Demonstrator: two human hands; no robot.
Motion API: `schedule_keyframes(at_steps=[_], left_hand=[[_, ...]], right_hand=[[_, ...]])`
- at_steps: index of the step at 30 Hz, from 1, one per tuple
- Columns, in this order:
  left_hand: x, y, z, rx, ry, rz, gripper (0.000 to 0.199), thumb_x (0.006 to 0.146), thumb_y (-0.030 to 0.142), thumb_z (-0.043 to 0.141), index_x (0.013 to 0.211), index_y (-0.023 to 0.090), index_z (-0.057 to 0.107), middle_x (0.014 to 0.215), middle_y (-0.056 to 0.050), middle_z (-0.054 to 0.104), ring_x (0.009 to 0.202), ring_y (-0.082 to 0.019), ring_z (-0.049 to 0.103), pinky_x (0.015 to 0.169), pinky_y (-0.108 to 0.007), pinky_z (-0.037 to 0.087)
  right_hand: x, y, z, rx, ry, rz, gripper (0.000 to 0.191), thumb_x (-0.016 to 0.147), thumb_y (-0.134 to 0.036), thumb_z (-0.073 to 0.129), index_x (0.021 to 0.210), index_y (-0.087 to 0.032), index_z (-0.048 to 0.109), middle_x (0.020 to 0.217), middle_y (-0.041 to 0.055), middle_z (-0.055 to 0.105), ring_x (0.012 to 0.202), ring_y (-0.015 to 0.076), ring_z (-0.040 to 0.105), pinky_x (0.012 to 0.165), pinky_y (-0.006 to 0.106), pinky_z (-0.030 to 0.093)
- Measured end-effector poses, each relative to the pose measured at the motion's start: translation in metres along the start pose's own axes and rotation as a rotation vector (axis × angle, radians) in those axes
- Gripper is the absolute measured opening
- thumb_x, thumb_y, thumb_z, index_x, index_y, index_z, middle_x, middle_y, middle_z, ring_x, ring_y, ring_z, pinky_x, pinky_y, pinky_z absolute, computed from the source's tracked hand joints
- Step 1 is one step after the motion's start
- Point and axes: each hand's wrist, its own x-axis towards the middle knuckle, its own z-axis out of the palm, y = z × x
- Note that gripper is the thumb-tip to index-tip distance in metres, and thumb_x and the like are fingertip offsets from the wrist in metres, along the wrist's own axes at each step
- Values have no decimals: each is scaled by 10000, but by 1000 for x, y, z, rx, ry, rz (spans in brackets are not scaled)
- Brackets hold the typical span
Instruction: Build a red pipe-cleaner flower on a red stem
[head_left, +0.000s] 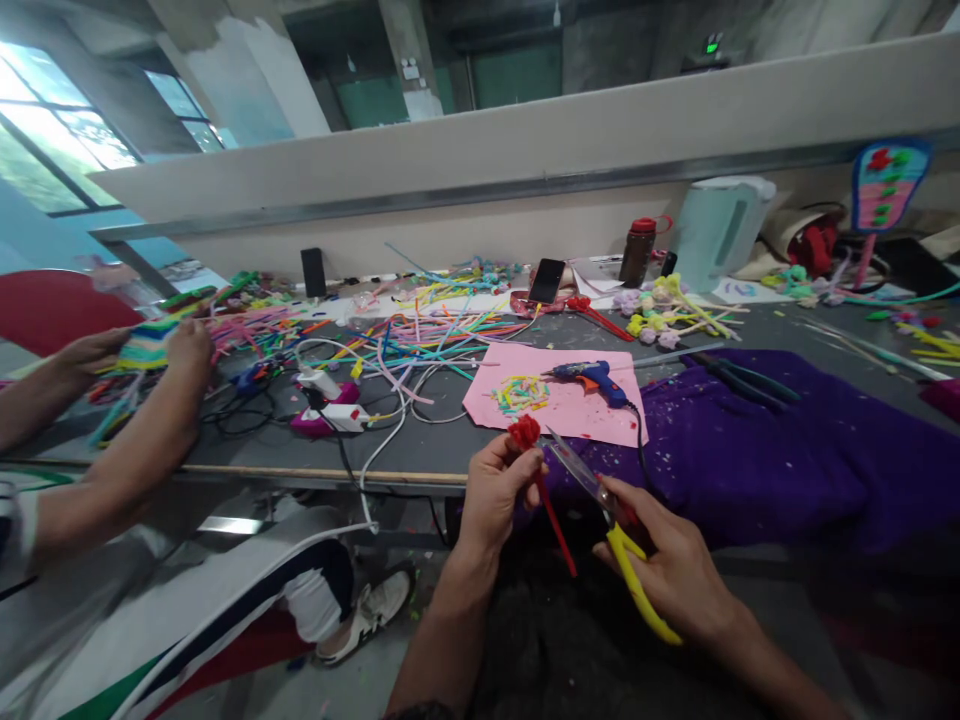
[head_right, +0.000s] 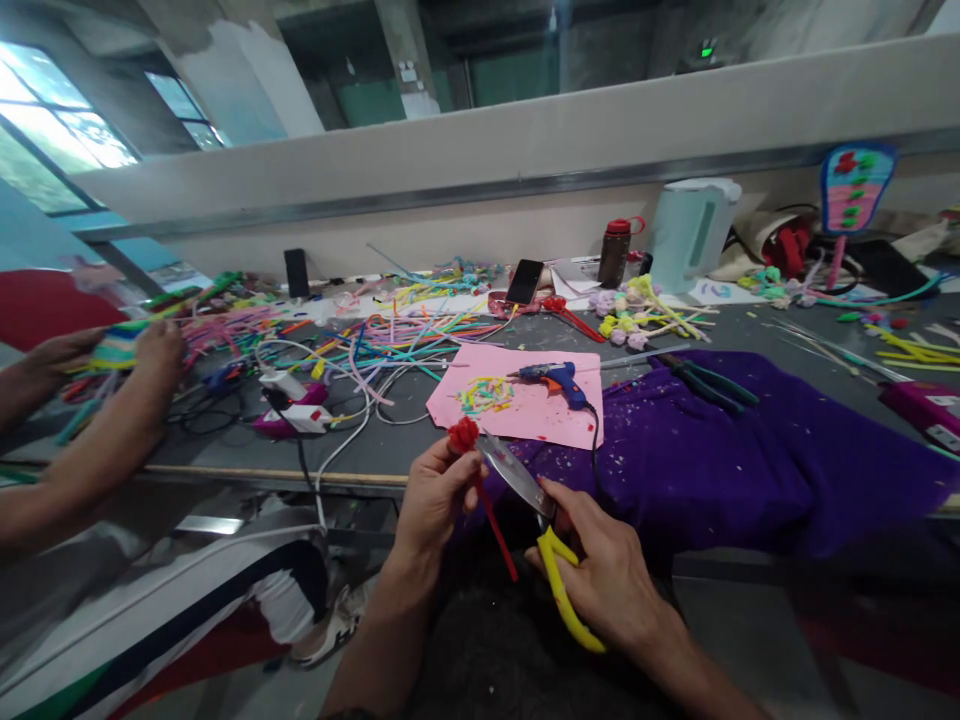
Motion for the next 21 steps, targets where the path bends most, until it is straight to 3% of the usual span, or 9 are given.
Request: schedule_keyframes(at_steps=[7, 14, 21], left_hand=[[-2, -1, 3, 79, 5, 21, 213, 674, 314, 677, 684, 138, 558, 517, 36, 574, 314, -31, 414, 342, -150, 294], [-3, -4, 5, 68, -44, 11, 197, 692, 311, 665, 729, 140, 575, 428, 48, 519, 321, -41, 404, 358, -149, 299], [-4, -5, 9, 99, -33, -4, 233, 701, 344, 660, 799, 144, 591, 463, 44, 535, 319, -45, 420, 338, -147, 317]], right_hand=[[4, -1, 5, 16, 59, -6, 535, 765, -295, 608, 1259, -195, 429, 935, 69, 629, 783, 181, 618, 697, 284, 518], [8, -3, 8, 53, 63, 13, 532, 766, -287, 607, 1255, -207, 414, 996, 68, 622, 833, 183, 617, 740, 288, 518], [12, -8, 13, 31, 81, 1, 534, 764, -259, 599, 1262, -208, 413, 939, 58, 618, 771, 174, 596, 676, 288, 504]])
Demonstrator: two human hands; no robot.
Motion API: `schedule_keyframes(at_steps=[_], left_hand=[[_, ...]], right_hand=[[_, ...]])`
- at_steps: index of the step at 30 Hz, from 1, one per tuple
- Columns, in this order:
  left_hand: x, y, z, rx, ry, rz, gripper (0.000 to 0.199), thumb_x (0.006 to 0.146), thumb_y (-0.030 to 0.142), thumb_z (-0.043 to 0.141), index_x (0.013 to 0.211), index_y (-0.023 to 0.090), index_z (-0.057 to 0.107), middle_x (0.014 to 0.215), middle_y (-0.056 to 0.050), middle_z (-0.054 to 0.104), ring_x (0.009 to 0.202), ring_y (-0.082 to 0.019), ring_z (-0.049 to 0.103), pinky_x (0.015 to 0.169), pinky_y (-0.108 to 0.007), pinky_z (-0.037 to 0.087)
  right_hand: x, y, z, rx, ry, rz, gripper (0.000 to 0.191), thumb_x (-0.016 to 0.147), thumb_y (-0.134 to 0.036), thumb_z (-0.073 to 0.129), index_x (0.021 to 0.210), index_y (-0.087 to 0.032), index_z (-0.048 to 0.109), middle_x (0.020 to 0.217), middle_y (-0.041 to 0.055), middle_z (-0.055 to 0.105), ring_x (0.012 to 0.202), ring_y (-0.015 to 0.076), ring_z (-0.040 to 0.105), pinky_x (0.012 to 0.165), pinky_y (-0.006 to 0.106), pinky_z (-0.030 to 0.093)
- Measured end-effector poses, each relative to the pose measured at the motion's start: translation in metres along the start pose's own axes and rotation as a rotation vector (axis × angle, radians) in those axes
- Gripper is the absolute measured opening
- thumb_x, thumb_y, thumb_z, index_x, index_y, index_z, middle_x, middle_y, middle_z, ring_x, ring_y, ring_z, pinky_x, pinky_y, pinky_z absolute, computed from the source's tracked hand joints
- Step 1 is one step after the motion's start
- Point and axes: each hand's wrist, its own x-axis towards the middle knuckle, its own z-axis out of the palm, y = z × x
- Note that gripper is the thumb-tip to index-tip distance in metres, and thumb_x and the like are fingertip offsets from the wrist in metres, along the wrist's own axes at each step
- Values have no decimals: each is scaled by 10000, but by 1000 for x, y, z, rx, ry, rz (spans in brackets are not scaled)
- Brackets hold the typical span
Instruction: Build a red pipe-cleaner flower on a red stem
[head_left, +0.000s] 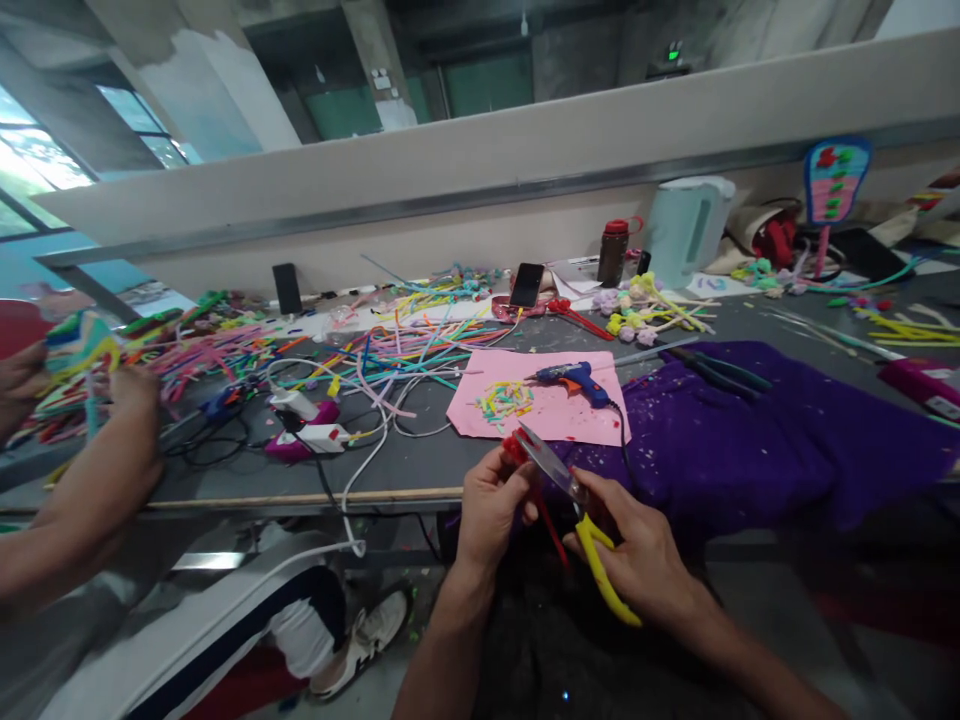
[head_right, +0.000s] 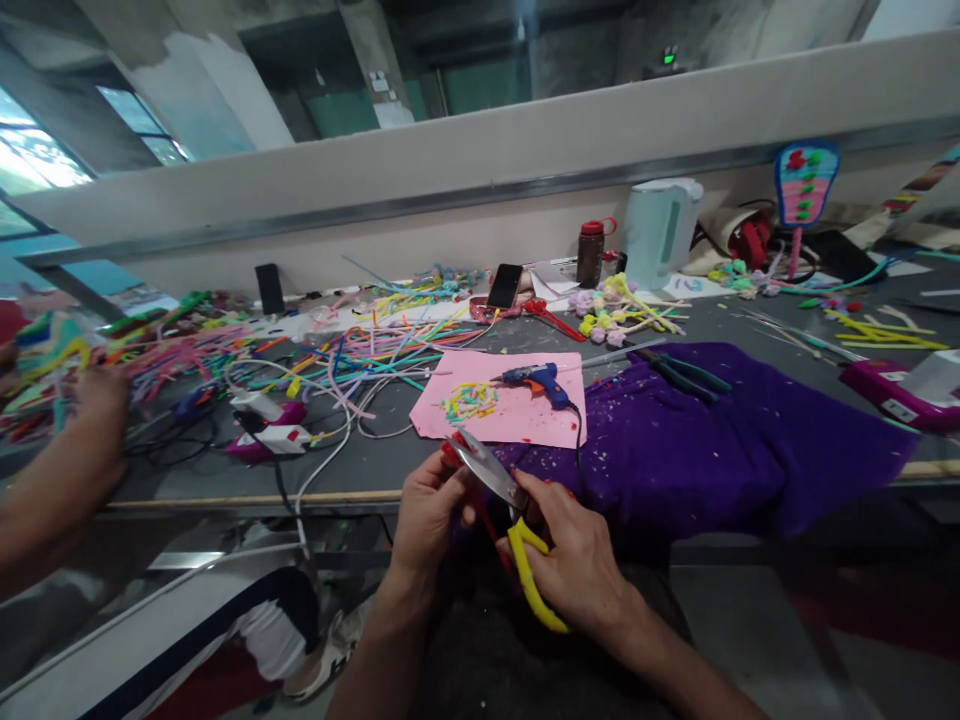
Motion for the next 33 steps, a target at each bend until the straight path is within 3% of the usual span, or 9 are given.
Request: schedule_keyframes(at_steps=[17, 33], left_hand=[[-1, -1, 2, 109, 44, 79, 218, 732, 344, 631, 767, 139, 569, 489, 49, 530, 357, -43, 427, 361, -147, 351], [-2, 0, 2, 103, 36, 64, 220, 729, 340, 629, 792, 138, 570, 486, 49, 533, 346, -48, 426, 362, -155, 346]], right_hand=[[-1, 1, 5, -3, 3, 18, 571, 747, -273, 627, 1270, -233, 401, 956, 52, 603, 780, 172, 583, 688, 291, 480], [-4, 6, 9, 29, -16, 3, 539, 777, -290, 615, 1267, -224, 400, 962, 60, 612, 780, 170, 594, 692, 284, 497]])
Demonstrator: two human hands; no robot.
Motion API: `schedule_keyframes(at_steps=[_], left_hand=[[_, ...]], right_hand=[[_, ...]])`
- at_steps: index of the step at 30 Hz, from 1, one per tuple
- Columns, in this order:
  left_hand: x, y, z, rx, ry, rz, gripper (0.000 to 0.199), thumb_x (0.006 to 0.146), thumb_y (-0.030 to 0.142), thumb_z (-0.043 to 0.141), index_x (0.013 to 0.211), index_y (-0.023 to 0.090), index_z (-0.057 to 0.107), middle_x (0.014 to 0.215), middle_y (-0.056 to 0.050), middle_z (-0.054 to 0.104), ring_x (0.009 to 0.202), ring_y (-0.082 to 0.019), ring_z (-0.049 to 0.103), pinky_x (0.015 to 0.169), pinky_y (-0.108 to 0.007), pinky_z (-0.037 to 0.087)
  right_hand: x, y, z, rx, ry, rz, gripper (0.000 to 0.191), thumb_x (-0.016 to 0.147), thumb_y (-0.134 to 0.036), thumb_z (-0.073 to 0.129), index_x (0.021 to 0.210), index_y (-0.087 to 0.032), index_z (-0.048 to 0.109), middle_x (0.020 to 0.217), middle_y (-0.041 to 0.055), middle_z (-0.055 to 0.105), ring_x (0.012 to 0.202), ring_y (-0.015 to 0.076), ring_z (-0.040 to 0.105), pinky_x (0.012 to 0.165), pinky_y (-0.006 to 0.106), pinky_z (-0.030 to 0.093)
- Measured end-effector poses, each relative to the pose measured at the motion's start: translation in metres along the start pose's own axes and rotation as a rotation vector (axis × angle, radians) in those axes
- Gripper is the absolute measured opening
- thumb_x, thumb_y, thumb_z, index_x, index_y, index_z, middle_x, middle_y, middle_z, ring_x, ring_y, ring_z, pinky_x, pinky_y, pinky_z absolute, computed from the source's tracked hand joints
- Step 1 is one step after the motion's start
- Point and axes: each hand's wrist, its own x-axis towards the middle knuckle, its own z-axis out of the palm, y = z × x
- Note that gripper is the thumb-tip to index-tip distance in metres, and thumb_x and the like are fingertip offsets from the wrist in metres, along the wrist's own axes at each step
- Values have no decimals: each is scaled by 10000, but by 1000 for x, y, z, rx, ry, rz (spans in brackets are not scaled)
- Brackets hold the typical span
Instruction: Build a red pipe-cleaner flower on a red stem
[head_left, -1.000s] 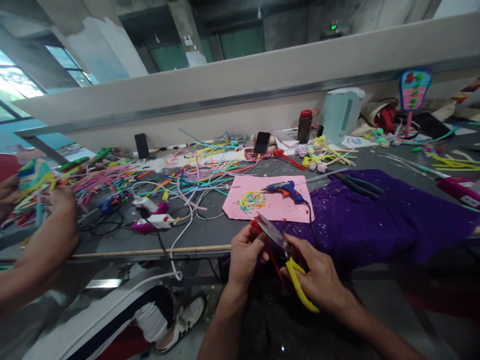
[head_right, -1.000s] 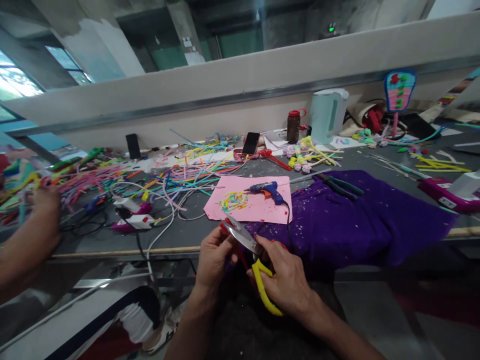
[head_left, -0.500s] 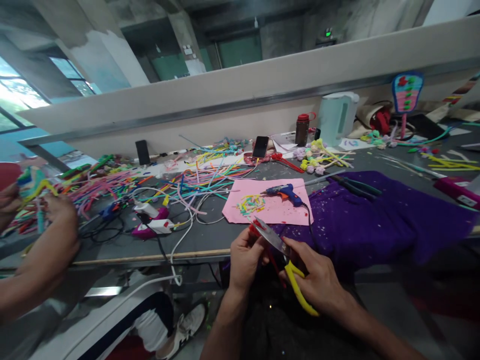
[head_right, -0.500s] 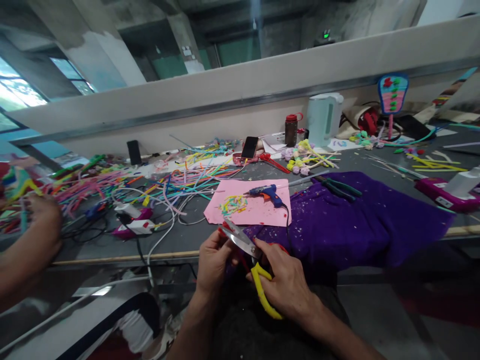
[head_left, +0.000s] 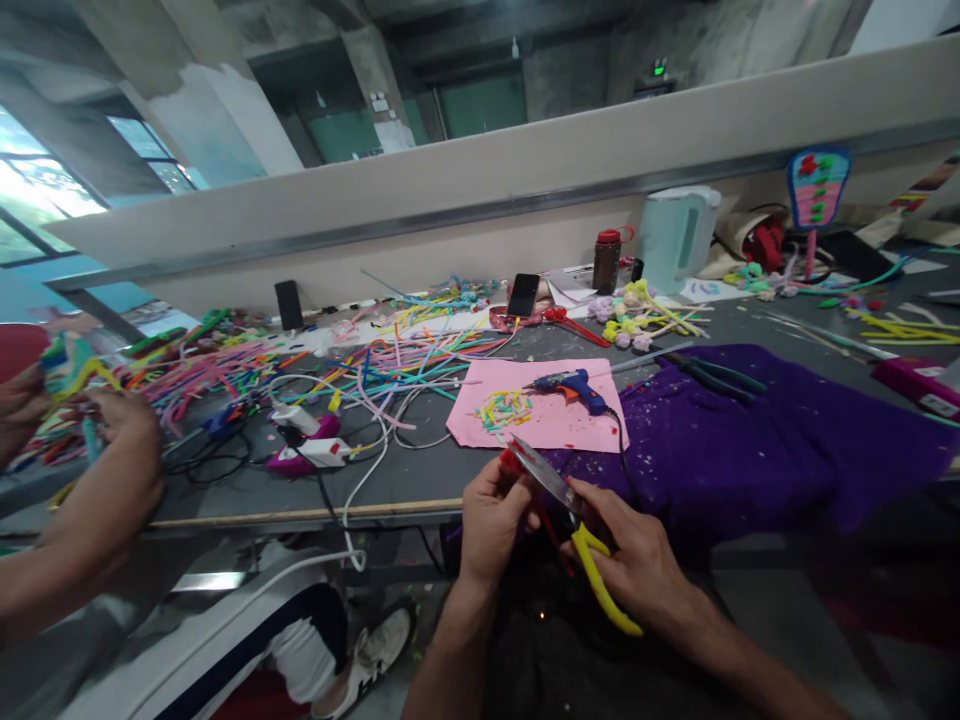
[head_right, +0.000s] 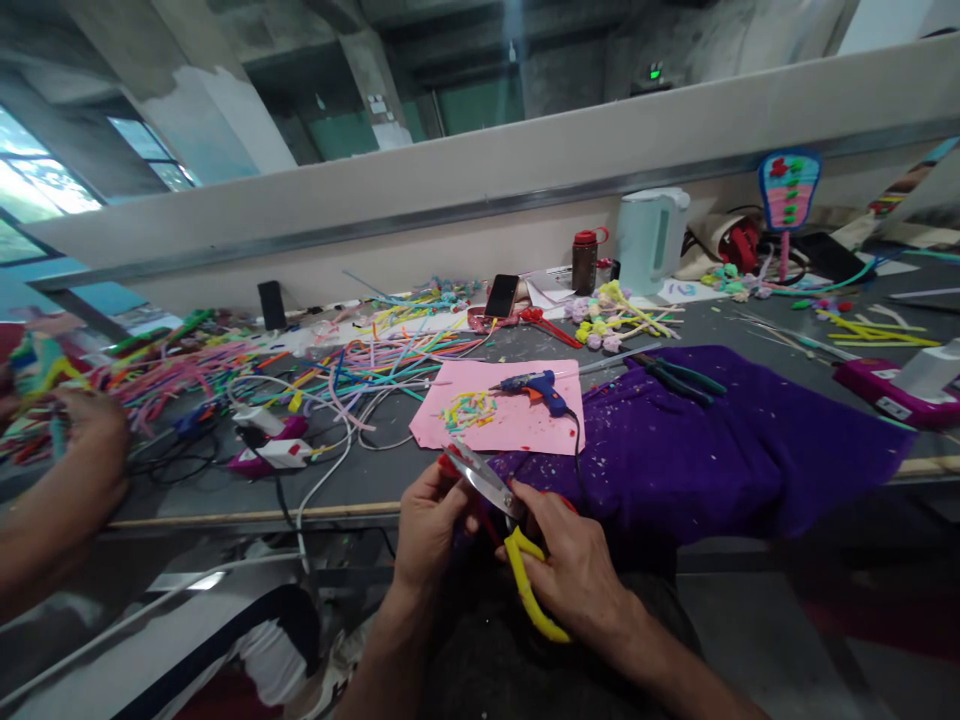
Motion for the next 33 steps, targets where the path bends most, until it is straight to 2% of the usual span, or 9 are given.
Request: schedule_keyframes(at_steps=[12, 17, 22, 33], left_hand=[[0, -2, -2, -36, -21, -16, 197, 730, 331, 625, 746, 146, 560, 422, 54, 516, 340, -45, 411, 380, -150, 327], [1, -2, -4, -66, 0, -17, 189, 719, 313, 639, 729, 140, 562, 436, 47, 527, 332, -41, 411, 373, -152, 322], [3, 0, -8, -65, 85, -2, 203, 695, 314, 661, 721, 129, 583, 588, 7, 612, 347, -35, 436, 359, -156, 317], [4, 0, -23, -101, 127, 43, 247, 713, 362, 644, 794, 129, 642, 639, -9, 629, 393, -39, 447, 385, -160, 308]], right_hand=[[-4, 6, 2, 41, 21, -57, 493, 809, -266, 566, 1270, -200, 404, 1046, 86, 637, 880, 182, 629, 773, 284, 521], [-4, 2, -6, 105, 61, 1, 487, 783, -287, 594, 1236, -197, 439, 1046, 70, 642, 870, 170, 635, 772, 252, 517], [-7, 2, -18, 136, 15, 108, 513, 765, -310, 594, 1241, -199, 438, 1040, 63, 638, 840, 167, 637, 750, 256, 516], [-12, 6, -11, 135, -88, 103, 507, 786, -305, 578, 1258, -236, 406, 1083, 72, 622, 938, 199, 622, 819, 310, 506]])
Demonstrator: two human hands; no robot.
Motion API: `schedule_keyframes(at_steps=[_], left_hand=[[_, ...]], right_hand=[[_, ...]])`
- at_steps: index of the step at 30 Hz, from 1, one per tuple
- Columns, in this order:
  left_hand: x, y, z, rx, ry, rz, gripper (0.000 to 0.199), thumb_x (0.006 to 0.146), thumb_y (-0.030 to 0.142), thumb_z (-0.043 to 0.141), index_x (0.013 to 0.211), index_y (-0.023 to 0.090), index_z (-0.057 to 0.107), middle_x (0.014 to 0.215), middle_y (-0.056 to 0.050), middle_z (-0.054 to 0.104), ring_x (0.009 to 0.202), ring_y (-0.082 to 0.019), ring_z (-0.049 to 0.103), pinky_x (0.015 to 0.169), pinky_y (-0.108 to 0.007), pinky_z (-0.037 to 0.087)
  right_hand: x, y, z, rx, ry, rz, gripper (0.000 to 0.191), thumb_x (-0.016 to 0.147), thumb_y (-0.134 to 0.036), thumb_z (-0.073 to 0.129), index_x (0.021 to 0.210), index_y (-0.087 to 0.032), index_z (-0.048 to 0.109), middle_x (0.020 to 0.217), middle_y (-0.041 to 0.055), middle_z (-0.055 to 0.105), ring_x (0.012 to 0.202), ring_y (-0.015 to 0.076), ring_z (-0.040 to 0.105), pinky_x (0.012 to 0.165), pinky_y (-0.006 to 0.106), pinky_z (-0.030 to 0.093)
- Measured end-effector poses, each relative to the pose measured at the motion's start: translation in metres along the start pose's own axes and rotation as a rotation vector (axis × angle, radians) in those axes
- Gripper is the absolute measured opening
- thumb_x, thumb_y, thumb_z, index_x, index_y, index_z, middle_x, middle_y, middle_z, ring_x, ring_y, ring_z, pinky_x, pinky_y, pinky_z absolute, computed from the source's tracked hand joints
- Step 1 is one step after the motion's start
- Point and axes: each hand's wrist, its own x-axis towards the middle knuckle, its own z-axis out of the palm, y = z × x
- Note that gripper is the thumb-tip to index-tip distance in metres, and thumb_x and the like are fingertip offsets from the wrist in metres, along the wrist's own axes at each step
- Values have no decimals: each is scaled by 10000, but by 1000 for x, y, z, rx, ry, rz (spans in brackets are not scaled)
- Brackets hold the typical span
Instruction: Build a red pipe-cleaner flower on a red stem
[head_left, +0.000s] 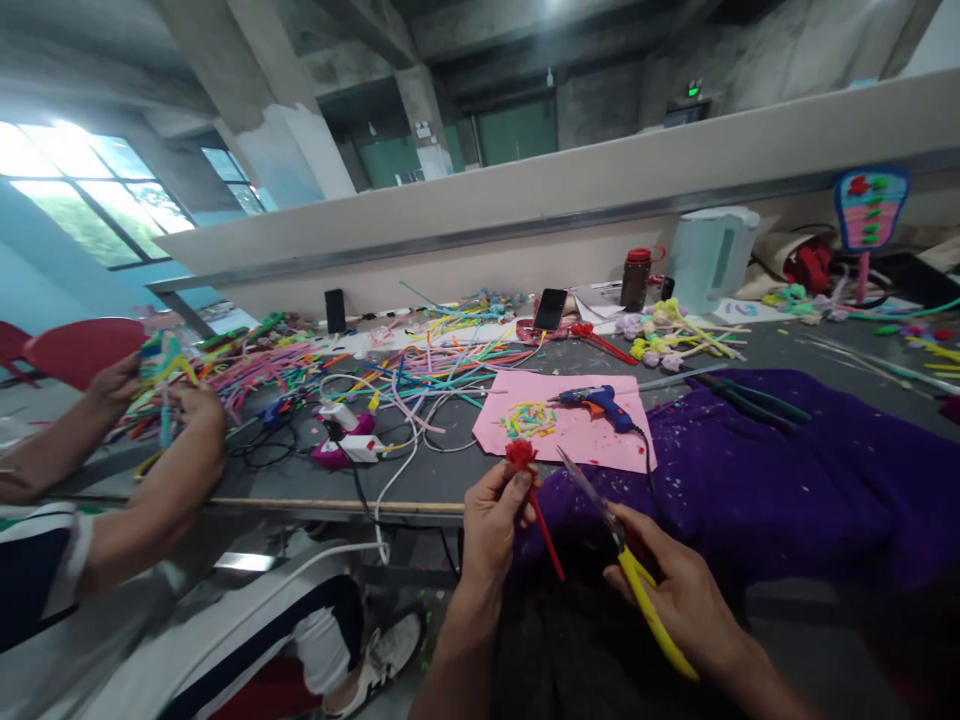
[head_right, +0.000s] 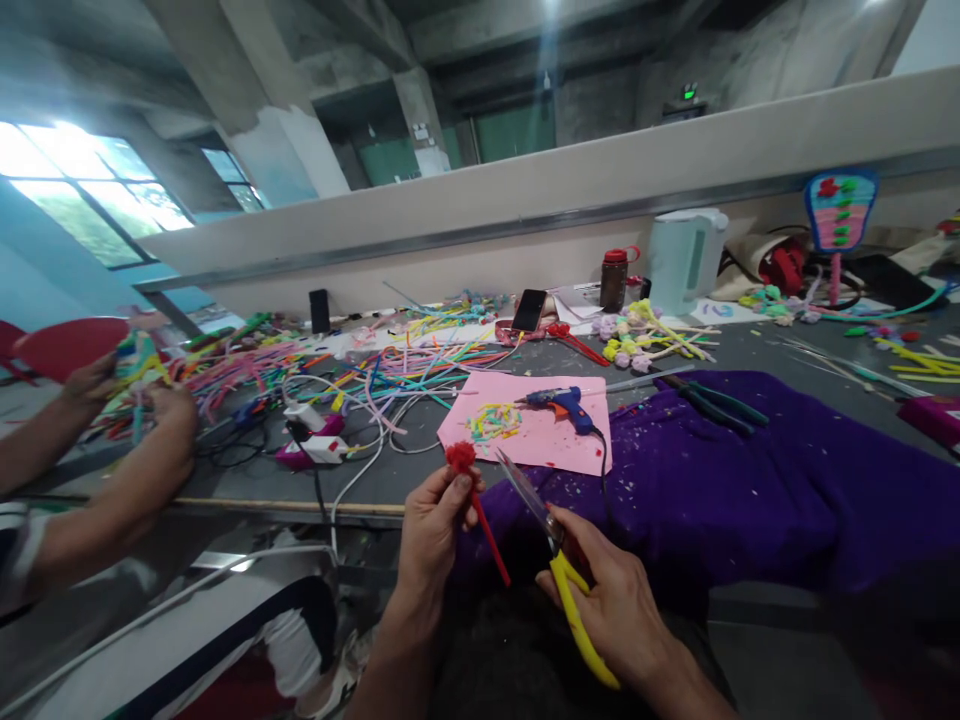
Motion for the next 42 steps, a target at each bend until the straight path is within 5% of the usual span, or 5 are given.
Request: schedule_keyframes(at_steps=[23, 31, 35, 42], left_hand=[[1, 7, 0, -161, 35, -40, 248, 671, 368, 666, 724, 130, 619, 606, -1, 599, 375, -29, 434, 355, -142, 312], [6, 6, -6, -169, 70, -29, 204, 629, 299, 708, 727, 131, 644, 638, -5, 622, 409, -36, 460, 371, -133, 356], [4, 6, -4, -164, 94, -30, 197, 618, 295, 707, 718, 134, 651, 627, -7, 620, 429, -57, 474, 356, -143, 351], [8, 8, -2, -150, 36, -128, 239, 601, 307, 732, 729, 119, 658, 552, -6, 615, 377, -28, 440, 346, -118, 305]], right_hand=[[0, 4, 2, -48, -3, -76, 518, 754, -264, 593, 1250, -233, 447, 1029, 59, 654, 822, 188, 649, 728, 296, 532], [9, -8, -69, -341, -61, -131, 508, 774, -287, 584, 1258, -195, 462, 925, 64, 650, 744, 157, 604, 659, 269, 486], [17, 11, -108, -581, -53, -201, 501, 767, -333, 584, 1242, -201, 495, 908, 76, 664, 772, 180, 616, 705, 299, 476], [47, 53, -162, -909, -101, -83, 511, 743, -342, 607, 1239, -265, 512, 1034, 80, 663, 904, 240, 629, 711, 314, 481]])
